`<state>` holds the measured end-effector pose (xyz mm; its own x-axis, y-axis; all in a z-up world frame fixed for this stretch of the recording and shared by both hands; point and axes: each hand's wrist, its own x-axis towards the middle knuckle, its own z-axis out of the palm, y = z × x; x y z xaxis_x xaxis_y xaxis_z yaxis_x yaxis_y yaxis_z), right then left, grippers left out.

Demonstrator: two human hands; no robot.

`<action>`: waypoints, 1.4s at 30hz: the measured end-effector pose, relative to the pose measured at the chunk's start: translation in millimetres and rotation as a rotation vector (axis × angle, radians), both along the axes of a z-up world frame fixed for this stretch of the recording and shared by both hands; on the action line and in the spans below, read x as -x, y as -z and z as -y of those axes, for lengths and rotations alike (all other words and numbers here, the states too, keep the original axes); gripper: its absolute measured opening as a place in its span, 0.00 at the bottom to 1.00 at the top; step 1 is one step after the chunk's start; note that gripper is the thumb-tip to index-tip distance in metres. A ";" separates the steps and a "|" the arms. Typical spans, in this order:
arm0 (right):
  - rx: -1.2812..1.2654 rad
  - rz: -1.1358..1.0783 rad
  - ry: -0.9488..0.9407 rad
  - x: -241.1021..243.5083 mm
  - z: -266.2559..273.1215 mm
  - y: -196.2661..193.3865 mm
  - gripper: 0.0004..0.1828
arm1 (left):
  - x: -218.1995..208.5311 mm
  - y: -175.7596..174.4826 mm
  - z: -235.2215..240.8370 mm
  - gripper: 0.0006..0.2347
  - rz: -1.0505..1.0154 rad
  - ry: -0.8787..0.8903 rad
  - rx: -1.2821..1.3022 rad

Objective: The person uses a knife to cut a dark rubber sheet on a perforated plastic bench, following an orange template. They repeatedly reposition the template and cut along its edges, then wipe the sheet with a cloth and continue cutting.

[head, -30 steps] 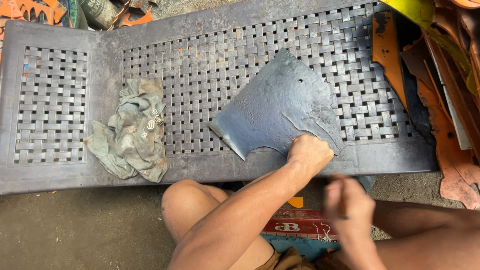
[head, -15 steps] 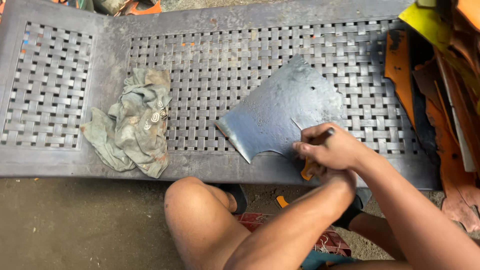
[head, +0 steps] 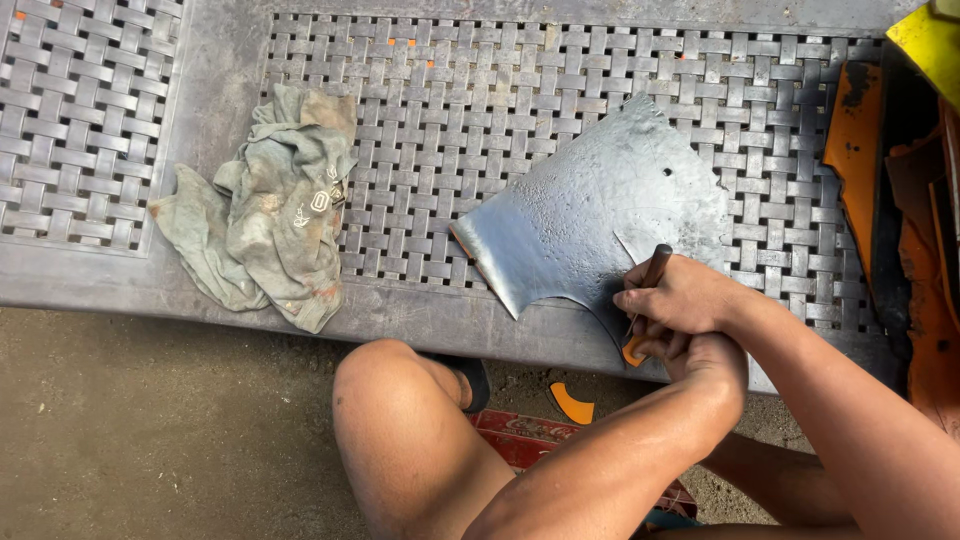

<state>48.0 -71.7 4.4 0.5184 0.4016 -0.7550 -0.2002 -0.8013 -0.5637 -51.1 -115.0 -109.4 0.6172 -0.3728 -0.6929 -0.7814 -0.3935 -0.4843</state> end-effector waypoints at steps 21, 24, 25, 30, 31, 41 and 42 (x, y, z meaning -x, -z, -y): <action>0.110 0.718 -0.818 -3.8 -44.8 -33.3 0.14 | -24.7 -26.2 -40.1 0.06 -0.087 0.050 0.039; 0.004 0.635 -0.374 -14.3 -23.0 -28.1 0.13 | -21.5 -46.5 -46.9 0.06 -0.111 0.068 0.060; 0.018 0.584 -0.219 -19.7 -13.7 -24.1 0.14 | -19.6 -53.0 -47.6 0.07 -0.116 0.074 0.057; -0.106 0.241 0.441 -39.4 9.8 13.1 0.17 | -16.7 -63.8 -52.5 0.19 -0.009 -0.015 0.100; -0.103 0.249 0.490 -38.7 13.0 19.8 0.18 | -17.9 -61.6 -52.1 0.19 0.005 -0.005 0.065; -0.097 0.232 0.456 -32.4 18.0 37.3 0.18 | -18.0 -41.1 -45.0 0.19 0.008 0.043 -0.037; -0.100 0.233 0.457 -32.2 17.0 37.1 0.18 | -18.8 -42.9 -46.0 0.18 0.004 0.039 -0.019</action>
